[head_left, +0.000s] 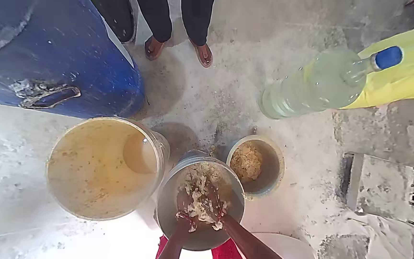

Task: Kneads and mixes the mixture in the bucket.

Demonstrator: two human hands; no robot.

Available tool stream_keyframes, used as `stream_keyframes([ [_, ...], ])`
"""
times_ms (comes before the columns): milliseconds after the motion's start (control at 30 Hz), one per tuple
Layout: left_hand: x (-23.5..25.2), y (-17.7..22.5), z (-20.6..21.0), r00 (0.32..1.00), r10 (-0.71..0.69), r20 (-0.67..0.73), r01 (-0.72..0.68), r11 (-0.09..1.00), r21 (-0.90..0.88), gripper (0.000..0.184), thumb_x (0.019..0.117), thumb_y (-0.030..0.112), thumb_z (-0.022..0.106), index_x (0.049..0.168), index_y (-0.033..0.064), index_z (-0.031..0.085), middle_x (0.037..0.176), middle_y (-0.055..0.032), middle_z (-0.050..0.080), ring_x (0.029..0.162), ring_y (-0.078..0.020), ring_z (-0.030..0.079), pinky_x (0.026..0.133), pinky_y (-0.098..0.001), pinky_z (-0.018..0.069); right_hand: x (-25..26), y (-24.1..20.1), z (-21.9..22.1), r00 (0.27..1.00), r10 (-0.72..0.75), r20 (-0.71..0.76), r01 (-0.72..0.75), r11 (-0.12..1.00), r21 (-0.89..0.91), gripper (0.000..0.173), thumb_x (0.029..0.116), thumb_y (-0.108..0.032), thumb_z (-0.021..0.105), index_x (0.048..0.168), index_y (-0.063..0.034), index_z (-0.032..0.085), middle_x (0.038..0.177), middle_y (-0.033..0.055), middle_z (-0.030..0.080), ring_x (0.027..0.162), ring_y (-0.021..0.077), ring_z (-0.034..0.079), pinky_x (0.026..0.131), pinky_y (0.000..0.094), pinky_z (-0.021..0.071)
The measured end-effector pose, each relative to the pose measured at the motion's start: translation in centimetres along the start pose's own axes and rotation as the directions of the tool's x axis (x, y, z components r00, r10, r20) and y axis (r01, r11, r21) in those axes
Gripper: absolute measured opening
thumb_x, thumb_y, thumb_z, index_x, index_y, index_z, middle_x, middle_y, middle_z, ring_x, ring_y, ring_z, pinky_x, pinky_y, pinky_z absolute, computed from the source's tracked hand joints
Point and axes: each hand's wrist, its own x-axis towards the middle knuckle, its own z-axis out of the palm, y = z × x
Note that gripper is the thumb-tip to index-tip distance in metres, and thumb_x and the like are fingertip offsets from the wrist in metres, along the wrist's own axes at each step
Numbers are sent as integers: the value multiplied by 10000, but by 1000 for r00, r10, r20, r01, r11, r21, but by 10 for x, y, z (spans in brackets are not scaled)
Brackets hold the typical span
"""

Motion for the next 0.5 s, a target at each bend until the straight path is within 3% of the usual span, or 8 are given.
stream_keyframes([
  [33,2,-3,-4,1000,4,0,-4,999,32,448,1045,6,488,1438,-188,394,1506,-362,411,1456,-421,371,1216,-457,256,11,-4,-5,998,-69,0,68,993,-99,413,975,-19,569,1333,187,547,1417,366,523,1389,452,468,1199,472,317],
  [100,16,0,-13,989,87,-123,-79,995,69,458,1036,38,511,1443,-154,426,1465,-360,463,1414,-442,425,1194,-492,297,41,-6,-15,983,-131,130,166,936,-312,383,995,-53,553,1347,84,612,1545,293,438,1510,441,297,1256,537,172],
  [133,28,11,-21,970,145,-196,-120,984,130,473,1030,66,520,1461,-113,440,1425,-351,509,1363,-458,483,1161,-532,352,55,-11,-21,970,-100,220,187,887,-423,386,1039,-100,508,1397,6,605,1594,247,394,1534,436,247,1247,582,155],
  [200,54,33,-37,969,152,-193,-93,954,284,539,1057,153,491,1560,18,353,1421,-288,546,1316,-424,546,1106,-558,418,84,-12,-28,944,10,331,188,805,-563,427,1091,-145,410,1500,-90,519,1625,192,369,1524,415,281,1214,627,216],
  [233,66,36,-39,971,149,-187,-84,945,317,581,1056,175,488,1590,44,300,1442,-271,534,1330,-404,538,1116,-546,415,97,-4,-27,951,22,308,160,816,-555,419,1096,-173,412,1485,-69,529,1575,212,438,1479,410,369,1197,615,271],
  [300,88,26,-35,967,141,-213,-67,944,323,590,1059,216,499,1586,30,311,1530,-259,452,1422,-392,440,1186,-530,333,111,19,-21,975,92,203,14,883,-469,427,1083,-234,486,1438,-7,555,1479,228,539,1411,342,480,1191,483,345],
  [400,111,14,-28,953,110,-281,-11,943,334,565,1085,287,437,1574,22,340,1575,-234,408,1464,-363,397,1209,-501,307,121,24,-21,945,280,169,-188,887,-422,498,1092,-244,466,1507,31,443,1551,245,450,1475,340,400,1225,472,278],
  [500,107,-2,-14,984,16,-177,34,960,278,493,1101,154,393,1543,-59,341,1580,-296,356,1493,-411,322,1223,-493,257,105,29,-15,869,456,192,-390,870,-303,462,1114,-195,412,1503,53,436,1577,255,411,1499,358,358,1234,471,246],
])
